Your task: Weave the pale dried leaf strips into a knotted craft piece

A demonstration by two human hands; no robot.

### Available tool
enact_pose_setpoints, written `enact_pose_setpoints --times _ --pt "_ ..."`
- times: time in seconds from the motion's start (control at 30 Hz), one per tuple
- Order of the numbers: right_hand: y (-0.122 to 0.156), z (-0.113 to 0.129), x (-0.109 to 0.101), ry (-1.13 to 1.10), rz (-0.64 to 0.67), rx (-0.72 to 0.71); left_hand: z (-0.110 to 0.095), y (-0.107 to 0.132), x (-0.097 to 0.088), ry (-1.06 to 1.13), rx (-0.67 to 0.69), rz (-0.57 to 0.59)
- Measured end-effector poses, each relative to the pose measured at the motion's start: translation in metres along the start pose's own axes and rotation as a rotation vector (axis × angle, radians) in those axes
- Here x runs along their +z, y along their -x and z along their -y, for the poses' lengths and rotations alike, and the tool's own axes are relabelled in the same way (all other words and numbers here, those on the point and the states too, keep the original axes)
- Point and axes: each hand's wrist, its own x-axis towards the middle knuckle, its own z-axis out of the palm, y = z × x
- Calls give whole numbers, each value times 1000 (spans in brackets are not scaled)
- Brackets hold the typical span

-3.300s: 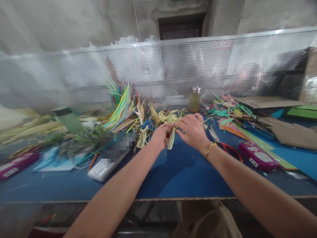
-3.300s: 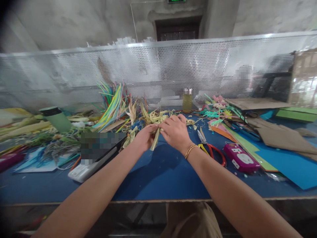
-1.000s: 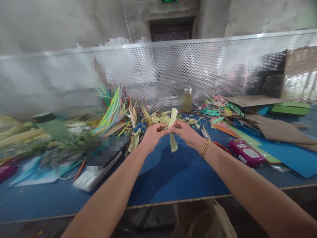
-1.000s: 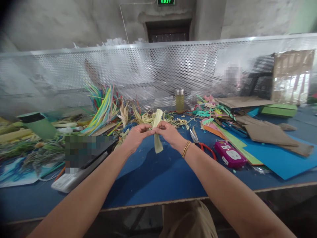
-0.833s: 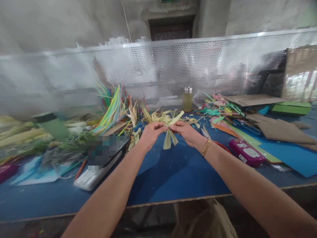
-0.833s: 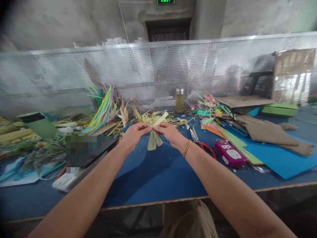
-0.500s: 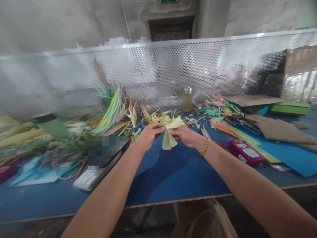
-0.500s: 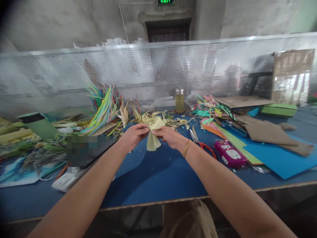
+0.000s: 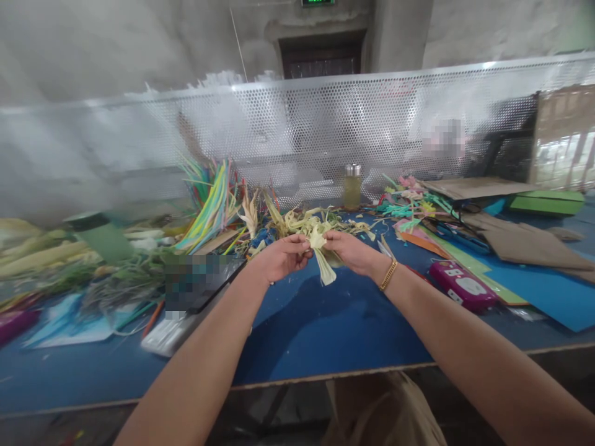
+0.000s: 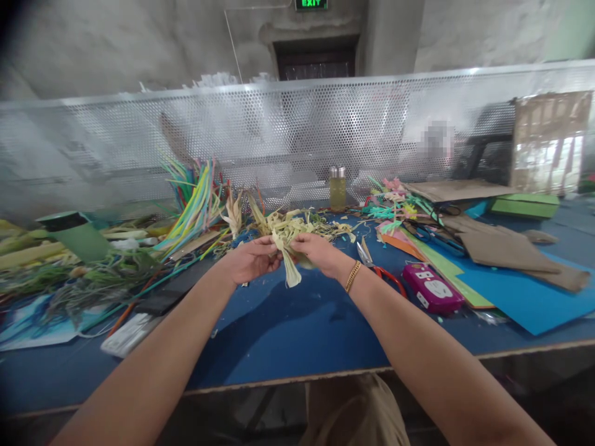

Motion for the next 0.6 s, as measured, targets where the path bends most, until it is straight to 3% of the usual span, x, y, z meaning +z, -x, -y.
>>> enact_pose_setpoints --times 0.13,0.23,0.4,0.6 --pt "2 4 -2 569 -164 -257 -1 -1 2 -15 -12 -40" --pt "7 13 1 879 -208 -358 0 -2 5 16 6 -107" --pt "14 20 12 1252 -274 -369 7 -6 12 90 65 -223" --pt "16 18 23 1507 -285 -380 17 -12 20 123 174 -385"
